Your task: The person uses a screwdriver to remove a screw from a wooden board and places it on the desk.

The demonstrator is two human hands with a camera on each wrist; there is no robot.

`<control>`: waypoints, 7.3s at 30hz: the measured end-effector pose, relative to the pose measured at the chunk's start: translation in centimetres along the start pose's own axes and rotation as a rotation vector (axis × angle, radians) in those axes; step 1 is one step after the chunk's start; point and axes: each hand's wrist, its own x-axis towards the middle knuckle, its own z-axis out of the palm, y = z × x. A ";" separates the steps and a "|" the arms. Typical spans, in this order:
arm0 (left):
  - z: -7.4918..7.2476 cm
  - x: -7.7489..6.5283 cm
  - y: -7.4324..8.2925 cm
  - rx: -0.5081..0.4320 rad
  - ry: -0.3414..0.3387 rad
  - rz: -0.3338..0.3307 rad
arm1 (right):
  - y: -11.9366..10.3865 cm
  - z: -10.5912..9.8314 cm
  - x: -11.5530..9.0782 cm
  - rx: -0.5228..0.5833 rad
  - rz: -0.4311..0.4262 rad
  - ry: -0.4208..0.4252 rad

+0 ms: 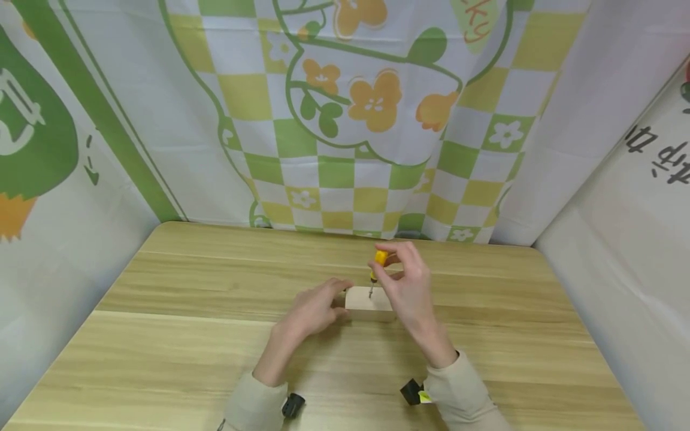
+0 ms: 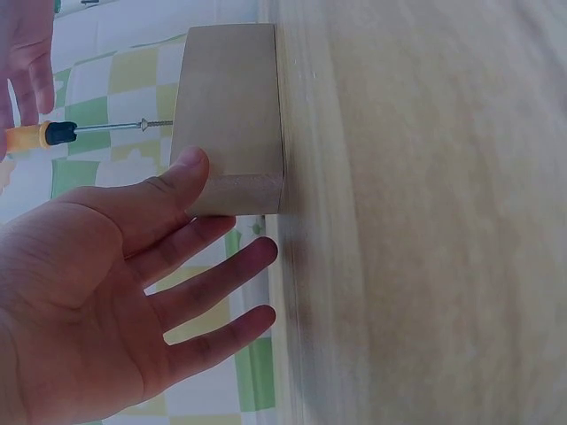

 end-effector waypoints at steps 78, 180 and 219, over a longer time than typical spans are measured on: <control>0.0 -0.2 0.0 -0.019 0.007 0.017 | -0.5 0.1 -0.1 -0.095 0.001 0.026; 0.2 -0.3 0.1 0.041 0.027 0.027 | -1.0 1.0 -0.3 -0.046 -0.030 -0.041; 0.1 -0.1 0.1 0.013 -0.005 0.004 | -0.1 0.6 -0.5 -0.057 0.024 0.004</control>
